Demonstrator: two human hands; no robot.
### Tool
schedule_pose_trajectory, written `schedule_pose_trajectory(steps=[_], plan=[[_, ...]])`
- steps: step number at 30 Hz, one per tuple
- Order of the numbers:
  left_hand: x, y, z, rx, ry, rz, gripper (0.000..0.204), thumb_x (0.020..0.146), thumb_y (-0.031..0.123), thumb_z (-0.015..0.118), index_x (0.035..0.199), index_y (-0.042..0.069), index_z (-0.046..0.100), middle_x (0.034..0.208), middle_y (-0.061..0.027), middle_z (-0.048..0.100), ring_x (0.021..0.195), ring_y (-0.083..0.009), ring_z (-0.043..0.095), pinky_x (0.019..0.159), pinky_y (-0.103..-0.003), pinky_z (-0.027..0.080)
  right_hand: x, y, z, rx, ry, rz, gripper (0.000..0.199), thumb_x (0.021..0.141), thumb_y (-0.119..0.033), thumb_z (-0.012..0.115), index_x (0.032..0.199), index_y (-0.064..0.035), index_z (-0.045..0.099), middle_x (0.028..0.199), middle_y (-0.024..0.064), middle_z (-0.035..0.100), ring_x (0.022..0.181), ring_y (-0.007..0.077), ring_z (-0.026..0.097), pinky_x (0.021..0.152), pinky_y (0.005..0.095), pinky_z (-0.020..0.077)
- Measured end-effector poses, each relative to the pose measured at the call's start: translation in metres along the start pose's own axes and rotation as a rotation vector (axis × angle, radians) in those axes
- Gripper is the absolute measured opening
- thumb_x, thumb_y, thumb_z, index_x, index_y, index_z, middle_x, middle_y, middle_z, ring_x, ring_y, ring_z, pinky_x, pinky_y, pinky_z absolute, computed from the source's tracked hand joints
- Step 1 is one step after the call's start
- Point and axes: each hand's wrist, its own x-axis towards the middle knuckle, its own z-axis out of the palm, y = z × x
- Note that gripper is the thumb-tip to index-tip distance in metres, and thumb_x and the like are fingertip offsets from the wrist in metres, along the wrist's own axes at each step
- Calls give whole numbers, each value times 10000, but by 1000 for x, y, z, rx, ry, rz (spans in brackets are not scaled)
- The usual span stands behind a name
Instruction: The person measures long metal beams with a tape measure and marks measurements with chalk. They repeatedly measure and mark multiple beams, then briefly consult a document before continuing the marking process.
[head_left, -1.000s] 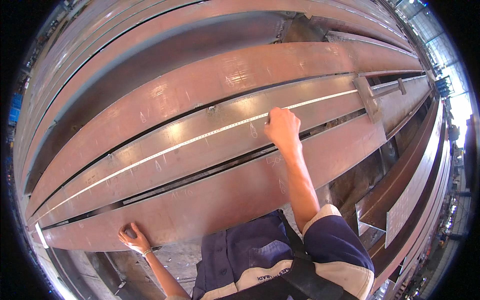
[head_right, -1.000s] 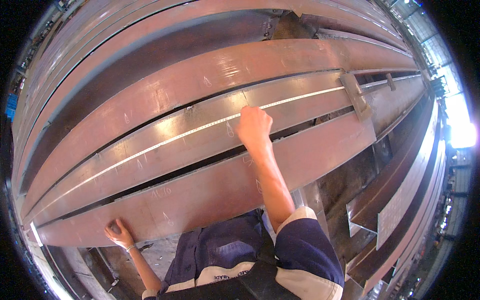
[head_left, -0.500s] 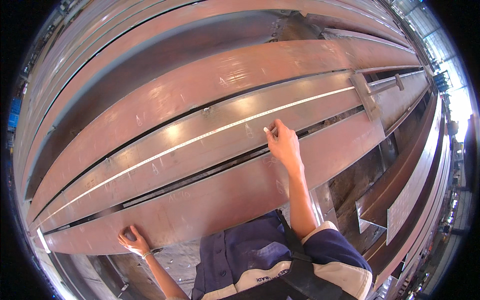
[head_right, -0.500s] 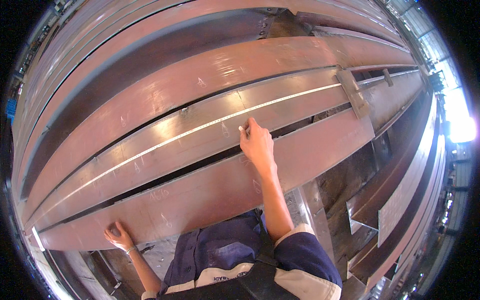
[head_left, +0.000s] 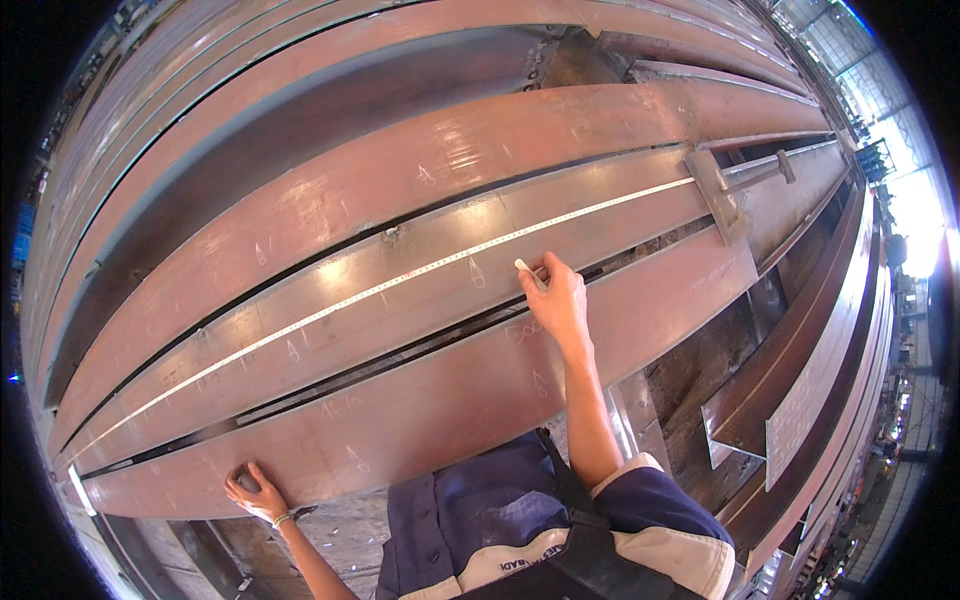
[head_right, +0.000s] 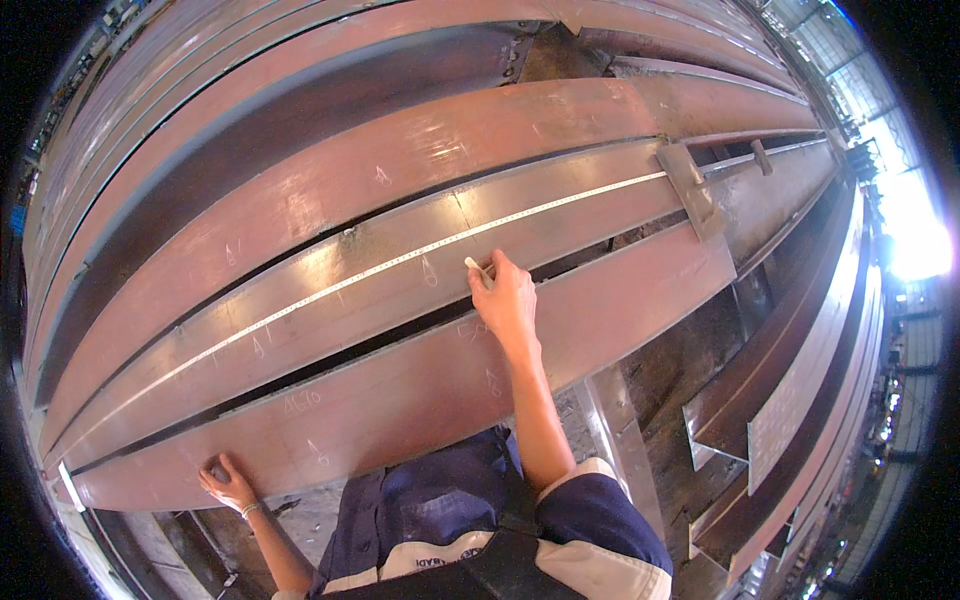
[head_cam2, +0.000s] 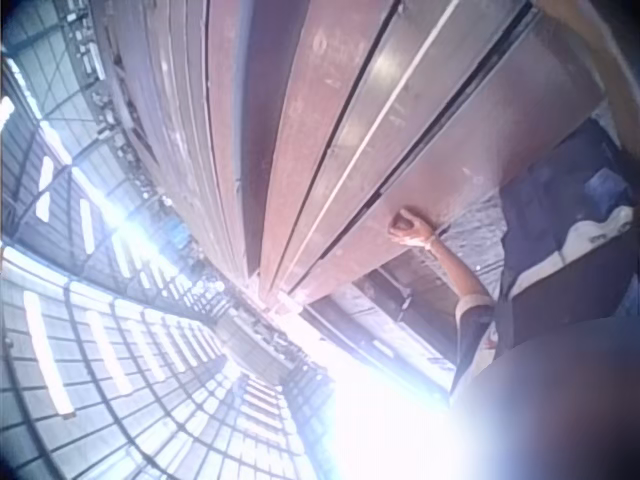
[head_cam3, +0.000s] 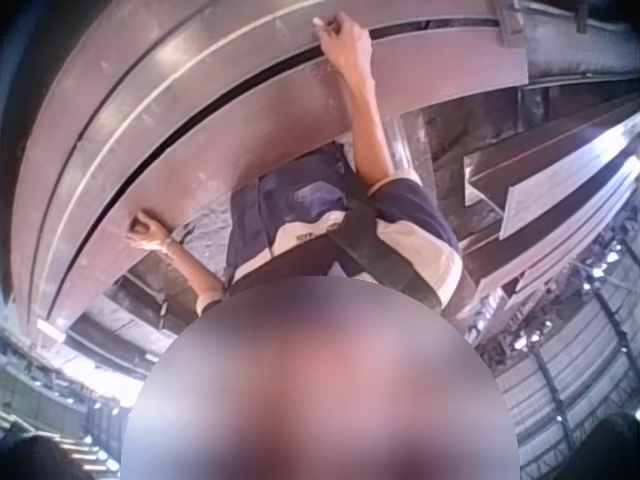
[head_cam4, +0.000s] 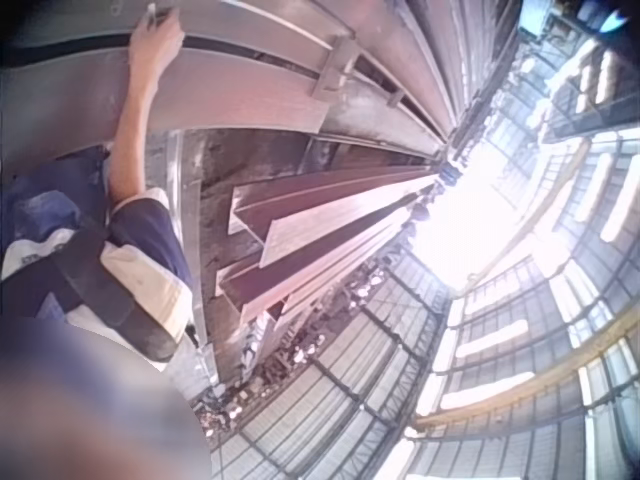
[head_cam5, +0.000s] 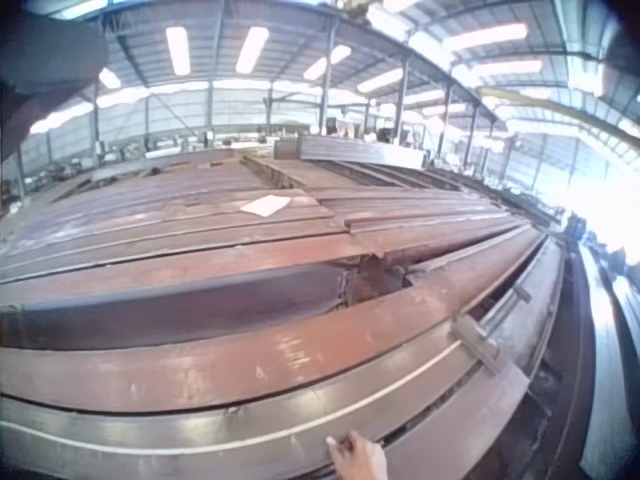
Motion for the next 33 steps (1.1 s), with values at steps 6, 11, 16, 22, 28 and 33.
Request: schedule_pose_trajectory(steps=[6,11,16,22,28,33], plan=[[3,8,-6,36,29,3,396,970,376,723,1152,36,634,1115,-142,657,1096,-377,593,958,-537,454,7,0,-1,67,37,-23,211,893,-194,755,999,-29,677,867,204,740,847,434,711,739,489,552],[1,3,-6,61,7,-15,416,965,379,730,1159,20,643,1127,-165,656,1093,-380,599,972,-526,454,16,12,5,71,95,-82,191,920,-169,730,974,9,686,874,227,717,840,447,694,733,494,538],[-1,-4,-3,80,-7,-23,431,961,354,736,1186,-1,639,1137,-184,655,1094,-385,599,979,-518,455,25,24,9,-2,180,-207,178,945,-143,698,933,35,688,870,228,686,831,449,671,737,490,528],[0,-1,-5,100,3,-20,427,962,357,734,1162,-9,638,1124,-190,654,1080,-387,599,972,-518,455,32,27,10,33,144,-157,152,945,-137,696,939,14,693,887,204,698,833,407,696,735,481,531],[2,2,-4,131,20,-28,413,966,364,733,1126,-8,649,1098,-187,660,1066,-383,601,966,-510,456,38,27,5,19,202,-167,124,930,-130,715,963,-11,713,904,178,706,839,357,717,753,452,542],[1,1,-3,133,8,-46,413,967,371,732,1116,-7,659,1103,-185,665,1063,-382,603,968,-506,455,41,29,2,1,245,-164,123,915,-126,734,971,-17,743,905,158,706,837,346,718,758,433,544]])
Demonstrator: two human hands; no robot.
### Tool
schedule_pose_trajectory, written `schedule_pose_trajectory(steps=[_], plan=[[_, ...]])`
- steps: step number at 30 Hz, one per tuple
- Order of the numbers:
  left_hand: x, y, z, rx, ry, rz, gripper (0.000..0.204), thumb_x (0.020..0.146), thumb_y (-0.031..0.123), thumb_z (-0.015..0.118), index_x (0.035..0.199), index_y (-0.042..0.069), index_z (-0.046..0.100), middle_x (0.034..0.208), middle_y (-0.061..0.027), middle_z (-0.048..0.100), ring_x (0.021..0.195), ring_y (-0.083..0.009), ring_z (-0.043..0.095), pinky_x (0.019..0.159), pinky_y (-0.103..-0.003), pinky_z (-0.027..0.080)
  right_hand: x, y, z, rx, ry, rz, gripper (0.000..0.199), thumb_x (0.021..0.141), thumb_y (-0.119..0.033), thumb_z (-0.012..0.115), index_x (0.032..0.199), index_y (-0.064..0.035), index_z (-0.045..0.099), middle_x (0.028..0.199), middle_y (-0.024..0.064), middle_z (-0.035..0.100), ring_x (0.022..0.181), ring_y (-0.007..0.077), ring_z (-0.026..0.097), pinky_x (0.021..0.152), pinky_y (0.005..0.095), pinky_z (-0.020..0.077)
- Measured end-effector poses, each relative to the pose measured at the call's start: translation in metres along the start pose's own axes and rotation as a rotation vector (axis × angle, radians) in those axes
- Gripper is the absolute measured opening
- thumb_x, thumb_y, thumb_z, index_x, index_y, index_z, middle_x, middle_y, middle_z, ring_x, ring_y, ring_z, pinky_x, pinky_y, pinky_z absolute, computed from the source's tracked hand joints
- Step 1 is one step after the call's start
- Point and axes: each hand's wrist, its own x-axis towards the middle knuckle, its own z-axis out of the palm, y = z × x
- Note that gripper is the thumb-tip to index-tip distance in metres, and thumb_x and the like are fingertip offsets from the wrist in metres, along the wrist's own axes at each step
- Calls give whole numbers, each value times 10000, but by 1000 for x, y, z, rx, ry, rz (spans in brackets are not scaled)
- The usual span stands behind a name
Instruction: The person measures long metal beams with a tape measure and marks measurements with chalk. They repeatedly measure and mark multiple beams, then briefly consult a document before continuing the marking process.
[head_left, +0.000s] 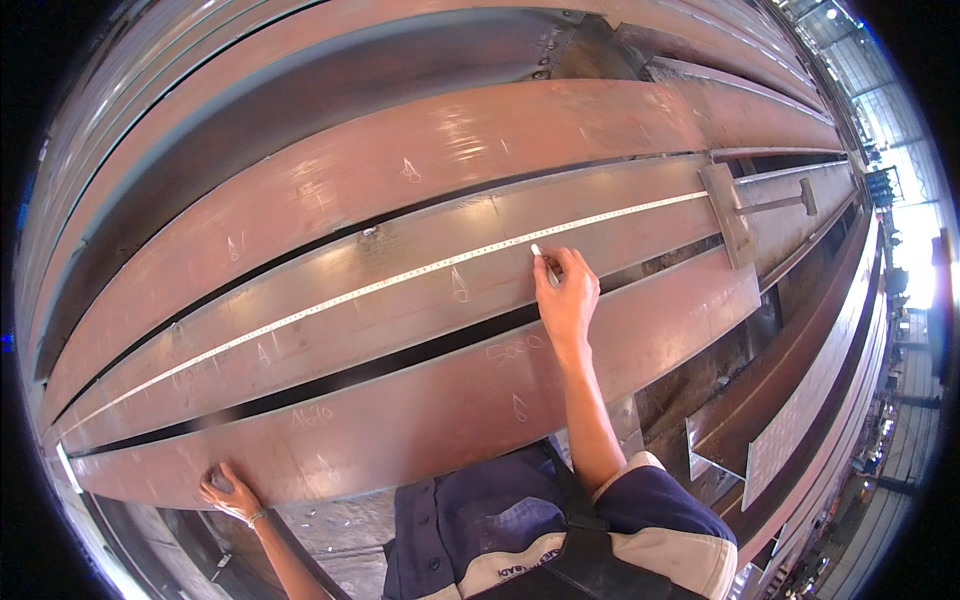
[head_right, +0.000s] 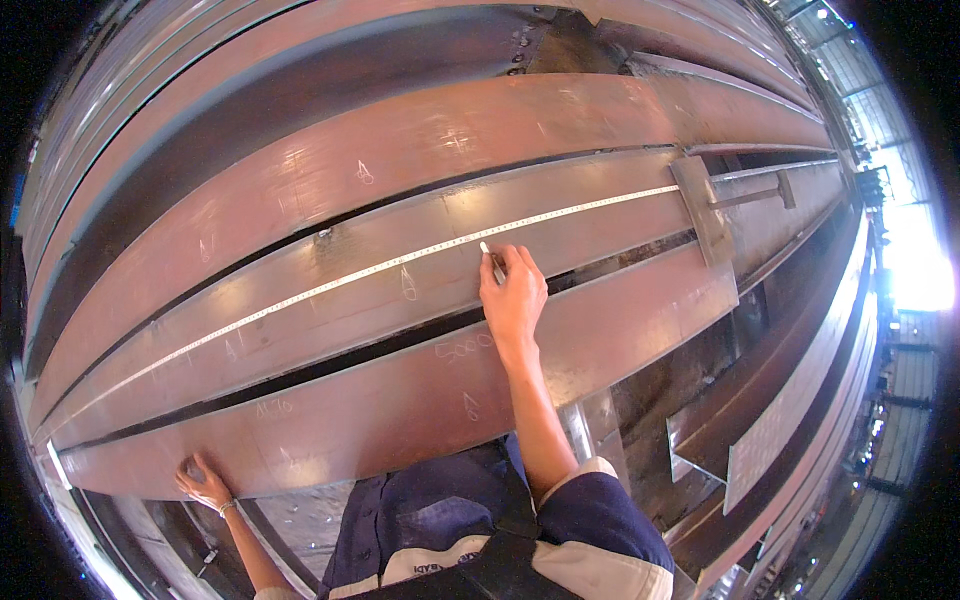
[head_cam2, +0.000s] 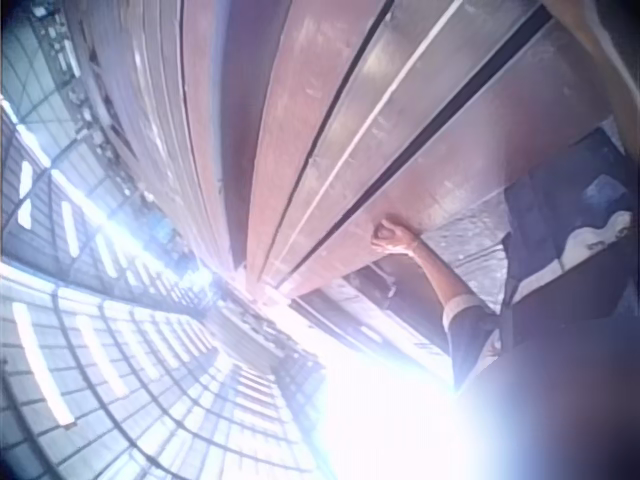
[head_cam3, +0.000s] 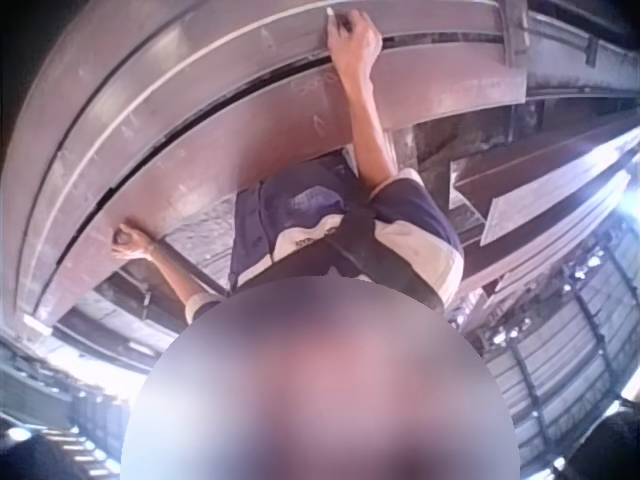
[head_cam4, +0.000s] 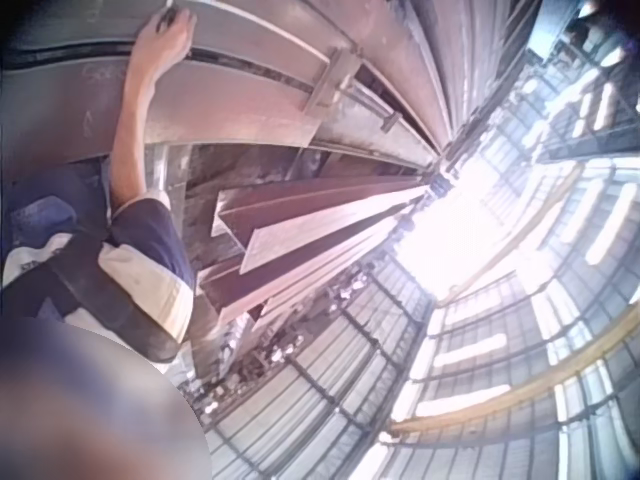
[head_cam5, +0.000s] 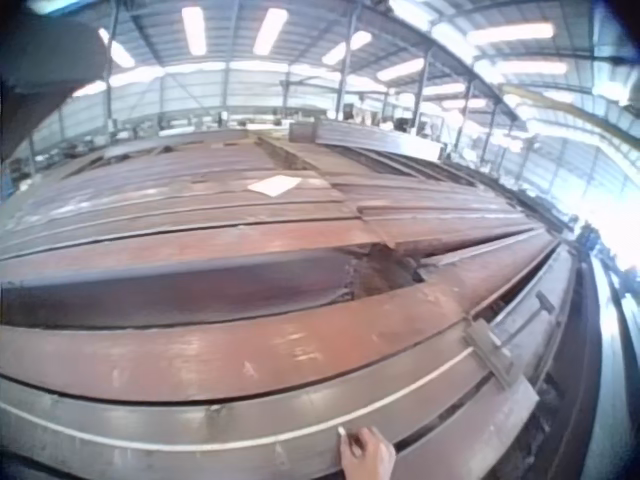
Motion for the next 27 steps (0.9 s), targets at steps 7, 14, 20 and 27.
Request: schedule_pose_trajectory(steps=[7,14,20,27], plan=[[0,-5,1,3,-4,23,416,974,379,726,1117,-7,665,1107,-186,667,1062,-374,604,969,-506,455,5,9,5,36,1,41,147,912,-120,733,1021,-33,777,909,156,699,833,343,716,763,427,547],[-1,-11,4,-7,-5,15,425,978,394,721,1098,-11,673,1087,-183,666,1040,-366,604,951,-502,461,11,16,11,23,29,12,142,909,-110,733,1016,-29,780,903,160,695,832,345,716,760,428,547],[-2,-18,8,55,22,27,429,980,392,721,1099,-18,676,1082,-187,667,1020,-361,611,941,-499,466,14,18,11,17,37,-4,140,901,-107,742,1006,-23,780,904,161,699,825,341,720,751,426,550],[-2,-20,8,19,-9,17,433,979,402,719,1094,-13,681,1087,-180,673,1017,-357,615,937,-501,466,19,24,6,9,64,13,133,899,-111,746,988,-16,776,900,161,701,822,340,721,747,420,553]])
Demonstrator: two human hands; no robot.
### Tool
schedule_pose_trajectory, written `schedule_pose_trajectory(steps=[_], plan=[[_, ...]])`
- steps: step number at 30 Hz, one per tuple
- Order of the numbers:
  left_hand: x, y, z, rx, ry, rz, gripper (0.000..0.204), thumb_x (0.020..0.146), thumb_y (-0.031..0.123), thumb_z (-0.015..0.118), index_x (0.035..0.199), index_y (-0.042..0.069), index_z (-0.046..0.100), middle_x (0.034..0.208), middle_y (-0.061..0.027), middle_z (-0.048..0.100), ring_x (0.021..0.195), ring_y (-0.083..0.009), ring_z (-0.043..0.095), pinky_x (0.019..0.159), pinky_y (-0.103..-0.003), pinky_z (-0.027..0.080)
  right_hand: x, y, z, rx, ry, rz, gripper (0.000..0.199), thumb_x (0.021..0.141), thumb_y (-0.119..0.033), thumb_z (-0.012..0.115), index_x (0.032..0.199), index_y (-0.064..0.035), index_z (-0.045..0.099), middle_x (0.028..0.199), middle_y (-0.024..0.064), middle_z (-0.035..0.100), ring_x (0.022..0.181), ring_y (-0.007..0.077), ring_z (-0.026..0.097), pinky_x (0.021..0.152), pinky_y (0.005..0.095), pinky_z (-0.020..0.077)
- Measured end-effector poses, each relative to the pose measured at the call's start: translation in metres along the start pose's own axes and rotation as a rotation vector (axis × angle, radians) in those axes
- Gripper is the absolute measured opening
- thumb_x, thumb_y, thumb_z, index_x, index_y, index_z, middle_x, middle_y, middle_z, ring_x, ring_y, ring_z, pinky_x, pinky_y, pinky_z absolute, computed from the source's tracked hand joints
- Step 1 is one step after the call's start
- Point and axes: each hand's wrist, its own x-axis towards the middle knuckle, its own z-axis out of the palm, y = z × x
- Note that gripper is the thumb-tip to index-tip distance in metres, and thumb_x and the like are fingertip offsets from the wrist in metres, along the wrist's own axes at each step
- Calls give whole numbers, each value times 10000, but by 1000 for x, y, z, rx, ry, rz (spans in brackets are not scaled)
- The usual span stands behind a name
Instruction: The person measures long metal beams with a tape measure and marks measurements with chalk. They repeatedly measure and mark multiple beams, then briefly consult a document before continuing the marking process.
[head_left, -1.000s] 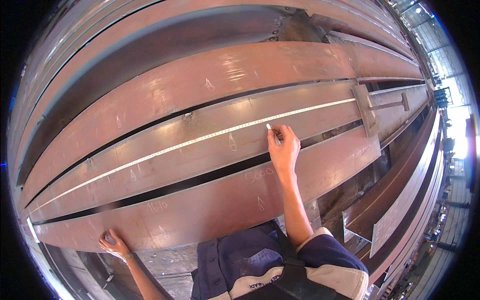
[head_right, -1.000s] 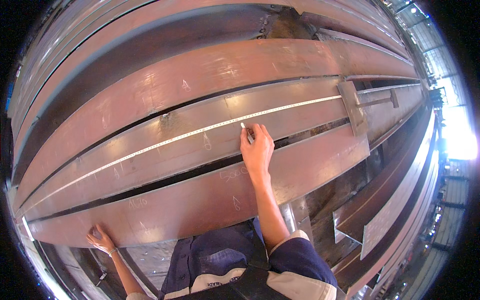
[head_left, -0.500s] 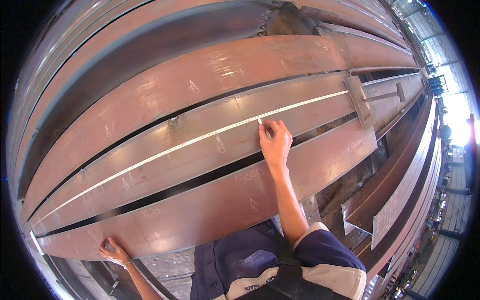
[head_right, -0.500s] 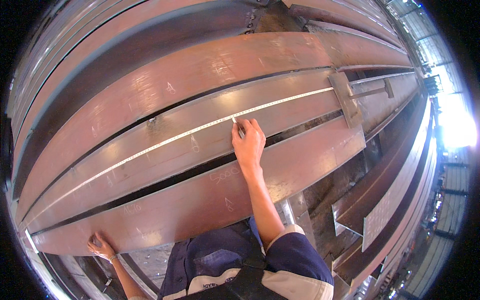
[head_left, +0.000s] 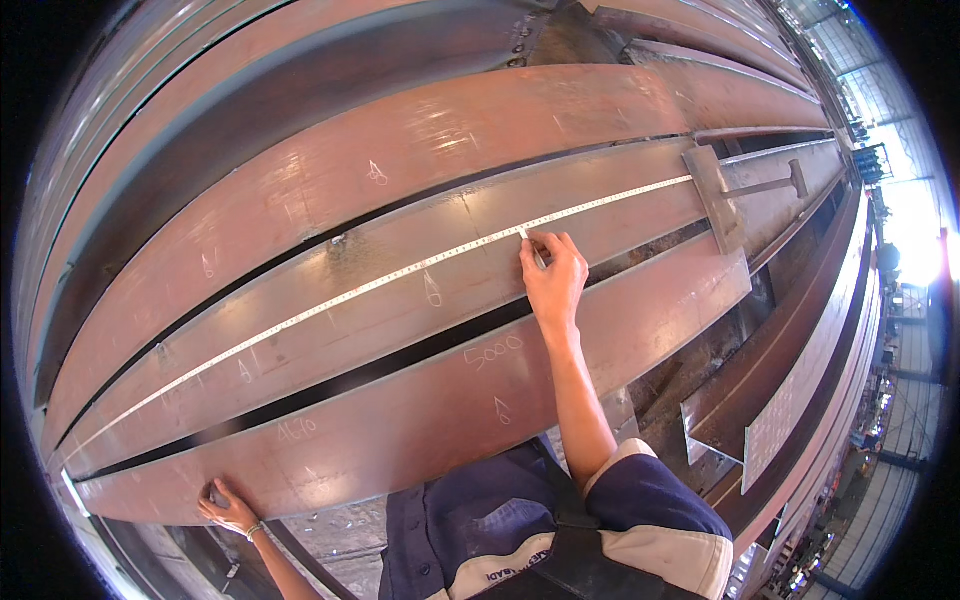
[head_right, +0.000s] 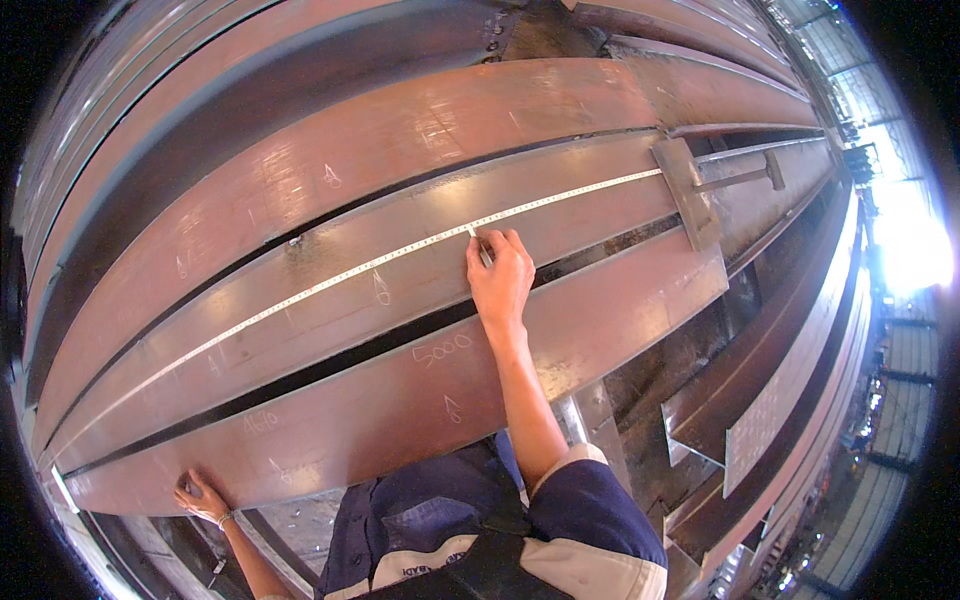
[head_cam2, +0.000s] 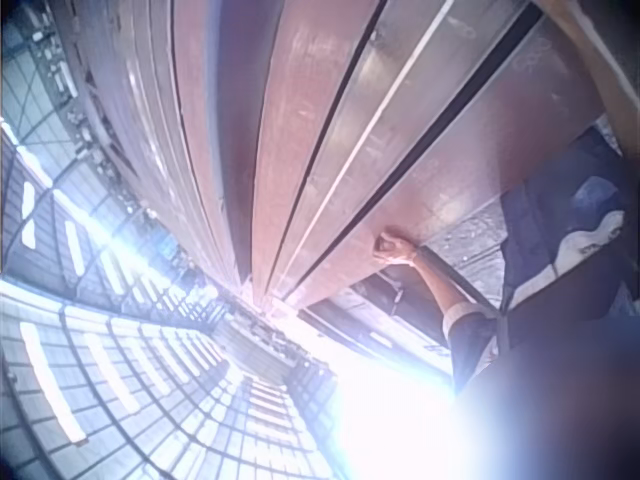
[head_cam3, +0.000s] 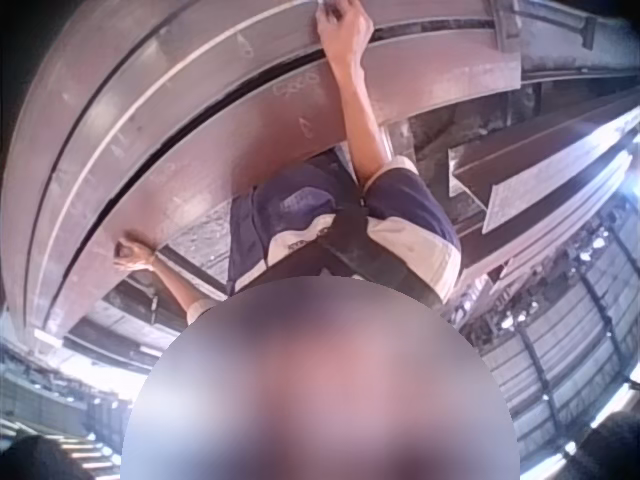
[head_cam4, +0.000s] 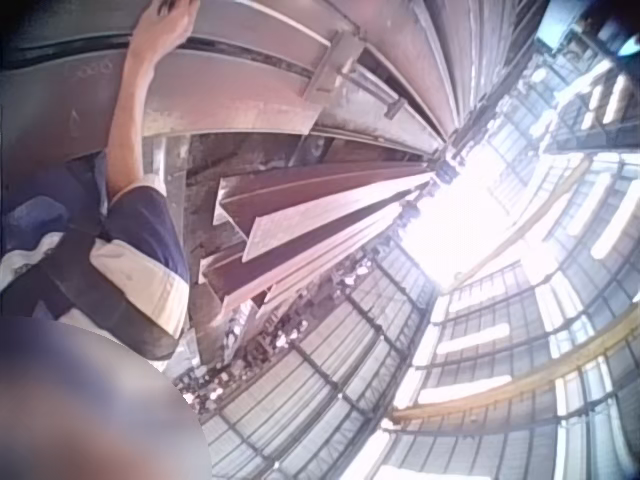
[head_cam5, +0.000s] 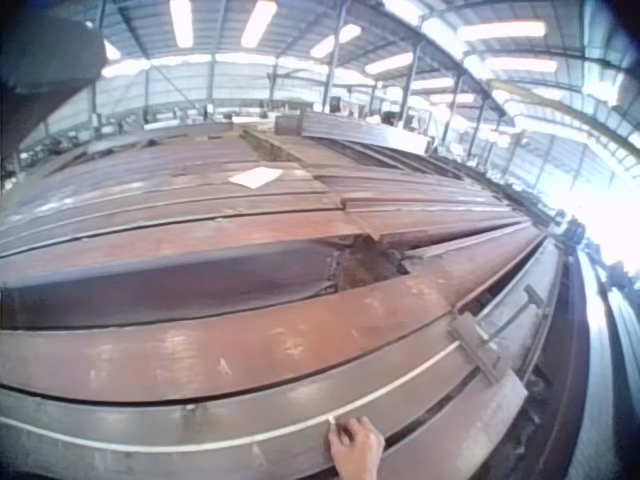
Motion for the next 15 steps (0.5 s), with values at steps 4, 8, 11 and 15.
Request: schedule_pose_trajectory(steps=[4,8,11,15], plan=[[1,-2,1,7,-6,-12,447,977,426,714,1088,-6,687,1088,-179,673,1020,-355,614,939,-503,465,1,4,3,-9,17,-14,139,887,-109,758,991,-21,782,856,140,695,772,287,704,738,386,542],[0,-2,2,16,8,-17,455,973,440,715,1084,-1,689,1082,-176,674,1025,-356,612,941,-508,462,4,7,2,-3,65,-34,144,880,-107,765,993,-20,784,834,131,692,749,264,696,731,368,538],[0,-3,1,-3,-3,-3,453,974,437,715,1085,-2,688,1079,-177,675,1030,-357,609,942,-508,460,5,8,1,7,42,-28,139,877,-103,767,985,-18,783,836,134,692,747,270,694,727,370,539],[0,-7,4,5,-9,-16,446,976,427,716,1079,-6,681,1082,-176,678,1033,-357,606,943,-507,457,6,8,1,4,46,-47,133,872,-97,769,980,-20,784,833,136,689,737,273,690,722,373,537]])
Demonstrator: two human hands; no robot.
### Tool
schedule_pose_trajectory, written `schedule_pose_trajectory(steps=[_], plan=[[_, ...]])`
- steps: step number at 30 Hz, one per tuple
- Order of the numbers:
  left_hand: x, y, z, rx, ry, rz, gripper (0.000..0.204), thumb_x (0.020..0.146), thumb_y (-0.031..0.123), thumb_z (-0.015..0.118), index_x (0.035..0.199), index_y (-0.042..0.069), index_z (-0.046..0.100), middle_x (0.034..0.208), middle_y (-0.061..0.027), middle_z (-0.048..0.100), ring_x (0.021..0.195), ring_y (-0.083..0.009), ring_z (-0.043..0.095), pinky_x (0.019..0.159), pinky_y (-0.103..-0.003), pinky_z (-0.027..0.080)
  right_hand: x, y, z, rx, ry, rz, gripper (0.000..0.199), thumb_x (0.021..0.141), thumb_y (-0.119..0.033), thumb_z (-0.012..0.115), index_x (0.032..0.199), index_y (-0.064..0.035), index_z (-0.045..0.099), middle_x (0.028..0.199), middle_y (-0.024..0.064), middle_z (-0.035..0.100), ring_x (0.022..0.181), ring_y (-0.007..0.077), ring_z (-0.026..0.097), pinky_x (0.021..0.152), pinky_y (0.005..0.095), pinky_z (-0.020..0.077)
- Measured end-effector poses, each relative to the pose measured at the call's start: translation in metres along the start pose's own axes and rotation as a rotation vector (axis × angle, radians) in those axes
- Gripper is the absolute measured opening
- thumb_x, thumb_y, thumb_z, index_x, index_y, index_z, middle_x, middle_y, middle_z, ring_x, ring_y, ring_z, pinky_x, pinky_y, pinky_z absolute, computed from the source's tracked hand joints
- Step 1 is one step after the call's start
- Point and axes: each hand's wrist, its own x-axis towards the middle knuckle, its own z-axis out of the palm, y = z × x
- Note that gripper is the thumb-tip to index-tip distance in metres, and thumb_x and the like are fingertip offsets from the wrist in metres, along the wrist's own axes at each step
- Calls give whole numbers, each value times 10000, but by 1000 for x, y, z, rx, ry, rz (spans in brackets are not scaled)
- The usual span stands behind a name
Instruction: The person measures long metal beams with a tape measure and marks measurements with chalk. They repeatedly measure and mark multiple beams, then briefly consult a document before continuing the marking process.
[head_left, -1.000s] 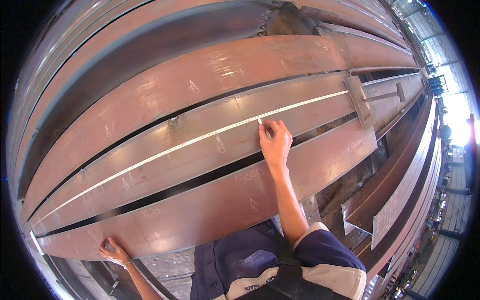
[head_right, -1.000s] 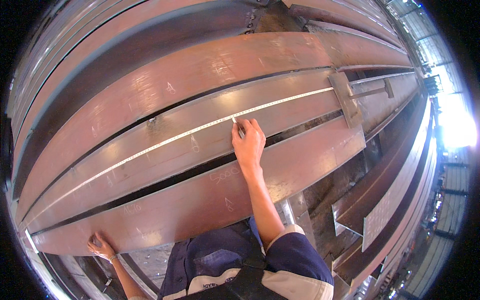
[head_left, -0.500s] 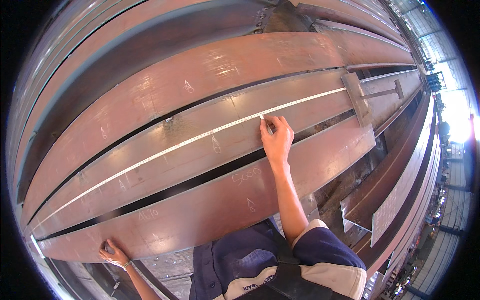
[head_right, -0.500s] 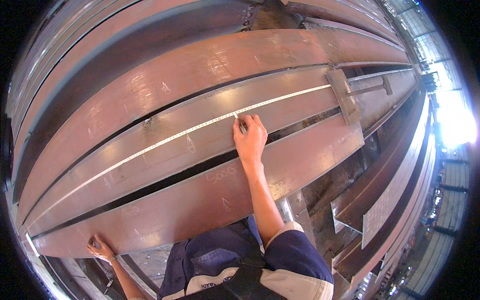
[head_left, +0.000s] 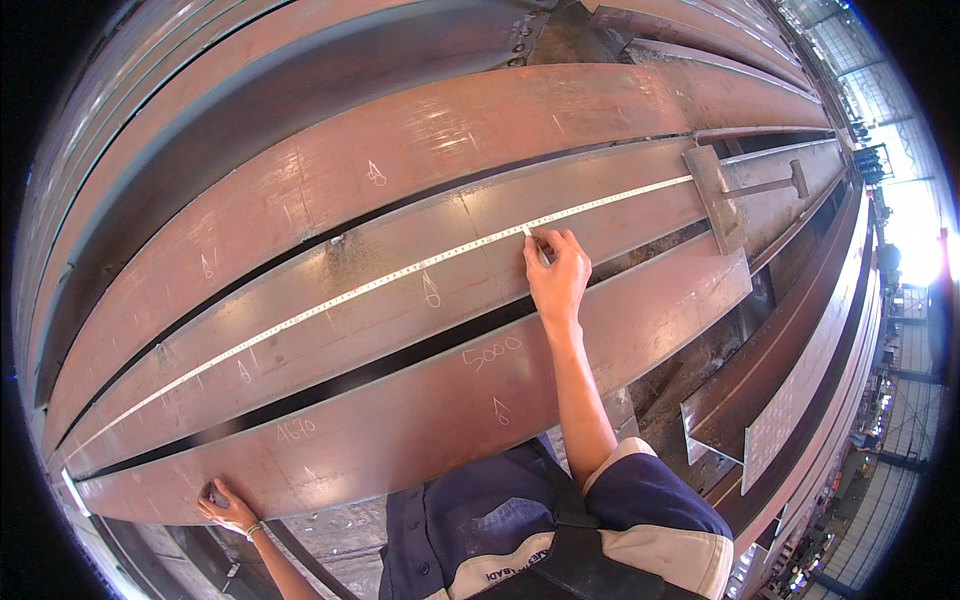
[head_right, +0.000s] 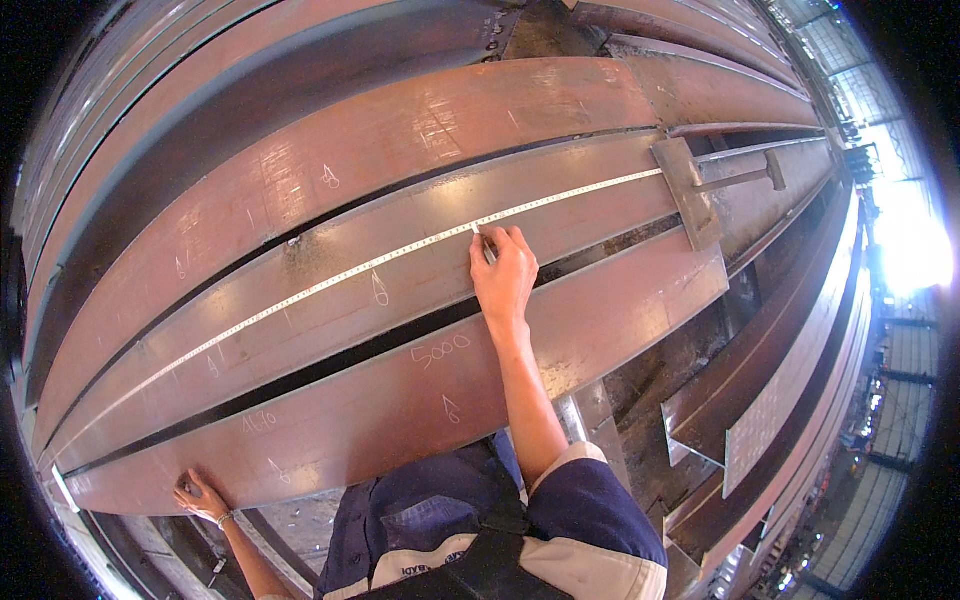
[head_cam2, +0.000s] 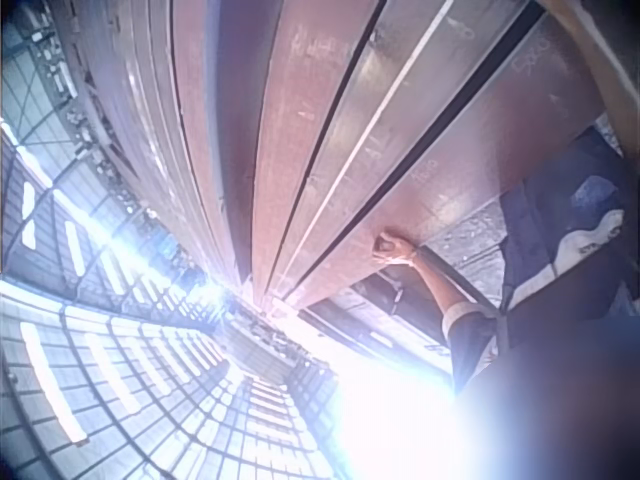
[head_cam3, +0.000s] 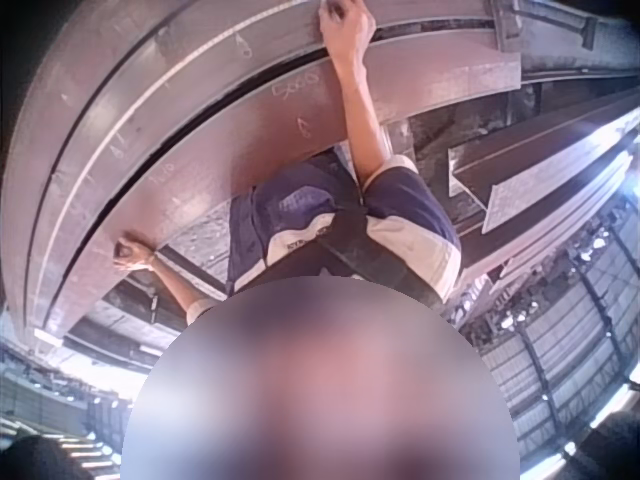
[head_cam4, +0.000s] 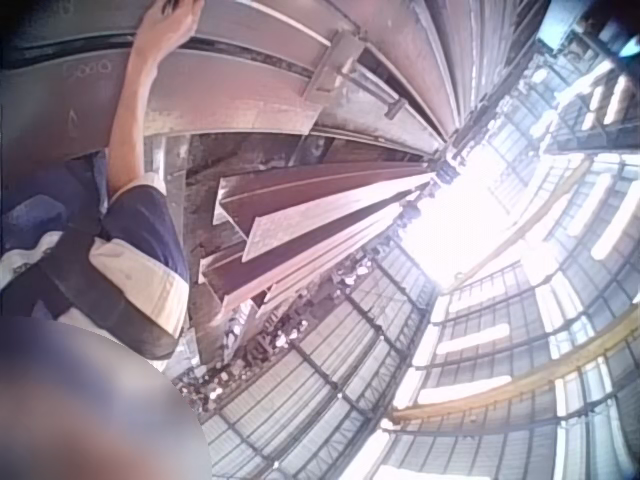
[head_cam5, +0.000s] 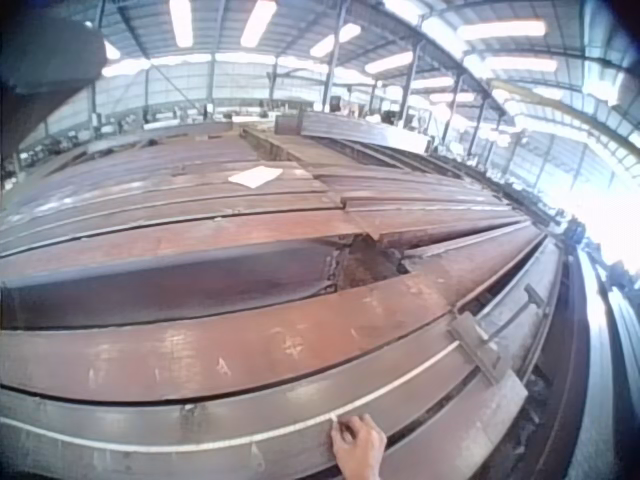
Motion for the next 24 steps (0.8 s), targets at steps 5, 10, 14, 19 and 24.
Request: schedule_pose_trajectory(steps=[5,10,14,19,24], plan=[[-1,0,0,2,6,-5,441,976,420,718,1075,-8,677,1082,-179,678,1026,-360,607,937,-505,459,0,0,-1,6,-13,13,134,870,-94,769,981,-20,784,829,136,687,736,271,691,725,366,538],[0,6,-3,-20,-6,-13,440,976,417,719,1069,-12,681,1077,-187,673,1014,-368,613,929,-509,466,0,-1,-2,41,-27,40,138,876,-92,762,991,-18,783,841,136,694,748,264,700,733,364,542],[2,7,-2,-4,17,-5,447,975,423,718,1057,-14,681,1063,-186,665,1018,-371,610,929,-513,467,0,-1,-3,66,-38,40,129,902,-100,741,986,-9,775,895,166,700,821,343,725,754,410,556],[1,2,0,-12,18,-2,470,975,448,711,1054,-14,680,1053,-182,659,1022,-366,602,928,-518,465,0,0,-3,46,-41,33,129,903,-100,741,983,-5,774,898,170,697,824,355,721,751,413,555],[0,0,1,-5,36,15,472,976,460,708,1058,-4,682,1054,-175,662,1019,-358,602,927,-512,464,0,0,-3,43,-44,22,123,902,-91,740,987,-10,775,896,170,694,824,354,718,748,415,552]])
